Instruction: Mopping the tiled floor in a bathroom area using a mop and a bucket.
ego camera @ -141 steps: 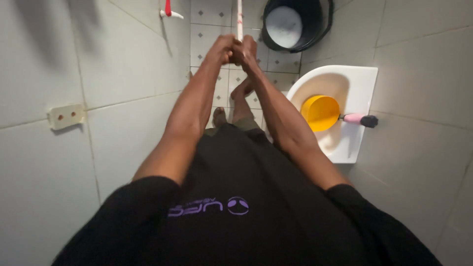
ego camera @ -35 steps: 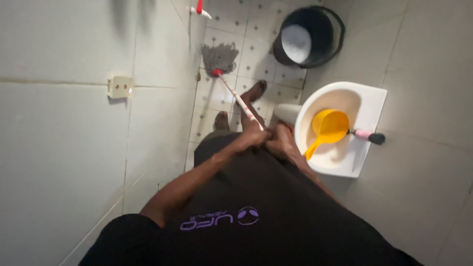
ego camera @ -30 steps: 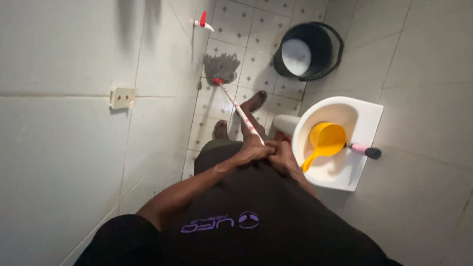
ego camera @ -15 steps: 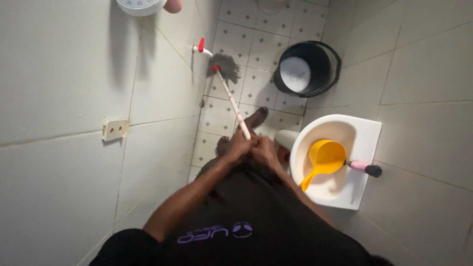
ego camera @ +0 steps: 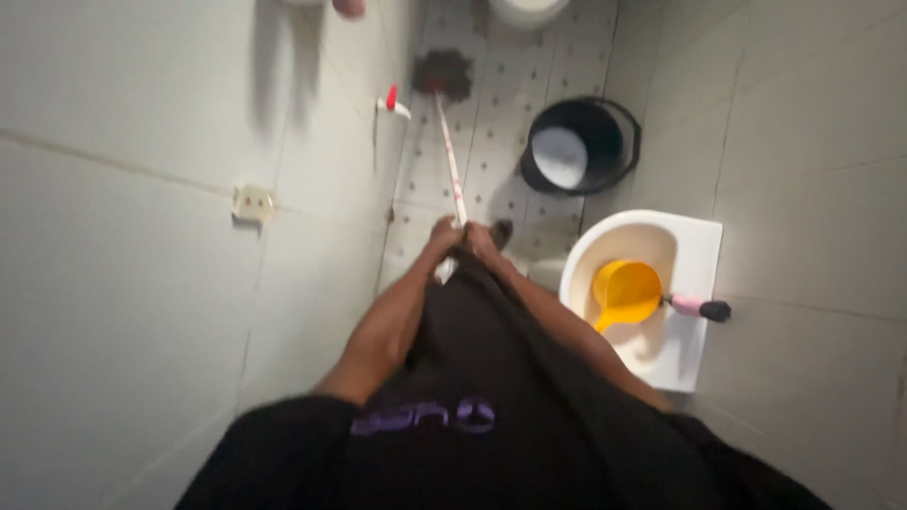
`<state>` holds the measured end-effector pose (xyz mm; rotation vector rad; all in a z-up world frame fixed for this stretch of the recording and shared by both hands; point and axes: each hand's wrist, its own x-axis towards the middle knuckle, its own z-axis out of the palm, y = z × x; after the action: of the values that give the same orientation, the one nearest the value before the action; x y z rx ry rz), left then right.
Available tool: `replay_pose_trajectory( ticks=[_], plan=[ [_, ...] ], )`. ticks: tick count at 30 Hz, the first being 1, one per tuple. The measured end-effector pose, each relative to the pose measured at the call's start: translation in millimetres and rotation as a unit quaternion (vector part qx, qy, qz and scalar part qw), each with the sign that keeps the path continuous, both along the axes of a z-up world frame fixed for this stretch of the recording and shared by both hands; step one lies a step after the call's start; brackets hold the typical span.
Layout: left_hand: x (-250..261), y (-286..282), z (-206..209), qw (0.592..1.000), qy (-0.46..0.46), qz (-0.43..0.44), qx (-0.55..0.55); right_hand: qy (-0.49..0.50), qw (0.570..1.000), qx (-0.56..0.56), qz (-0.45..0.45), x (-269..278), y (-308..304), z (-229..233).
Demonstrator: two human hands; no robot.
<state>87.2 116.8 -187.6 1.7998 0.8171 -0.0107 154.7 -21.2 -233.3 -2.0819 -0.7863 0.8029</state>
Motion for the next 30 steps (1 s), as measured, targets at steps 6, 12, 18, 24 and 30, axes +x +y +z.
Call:
replay_pose_trajectory(
  ticks=[6, 12, 18, 24, 30],
  plan=[
    [-27.6, -18.8, 93.5, 0.959, 0.078, -0.021, -0.271, 0.088, 0.984, -0.153, -0.018, -43.7, -0.9, 250.0],
    [-62.9, -35.5, 162.1, 0.913, 0.075, -0.176, -0.362, 0.103, 0.978, -0.181, -0.004, -65.5, -34.2, 338.6],
    [-97.6, -33.7, 186.1, 0.706, -0.227, -0.26, -0.618, 0.158, 0.96, -0.233, -0.003, -80.7, -44.7, 401.9],
    [-84.6, -41.9, 181.3, 0.88, -0.09, -0.464, -0.052, 0.197, 0.946, -0.215, -0.143, -98.8, -46.6, 405.4],
    [-62.0, -59.9, 138.1, 0.938, 0.07, -0.237, -0.243, 0.118, 0.962, -0.178, -0.17, -99.1, -52.8, 302.6]
  ],
)
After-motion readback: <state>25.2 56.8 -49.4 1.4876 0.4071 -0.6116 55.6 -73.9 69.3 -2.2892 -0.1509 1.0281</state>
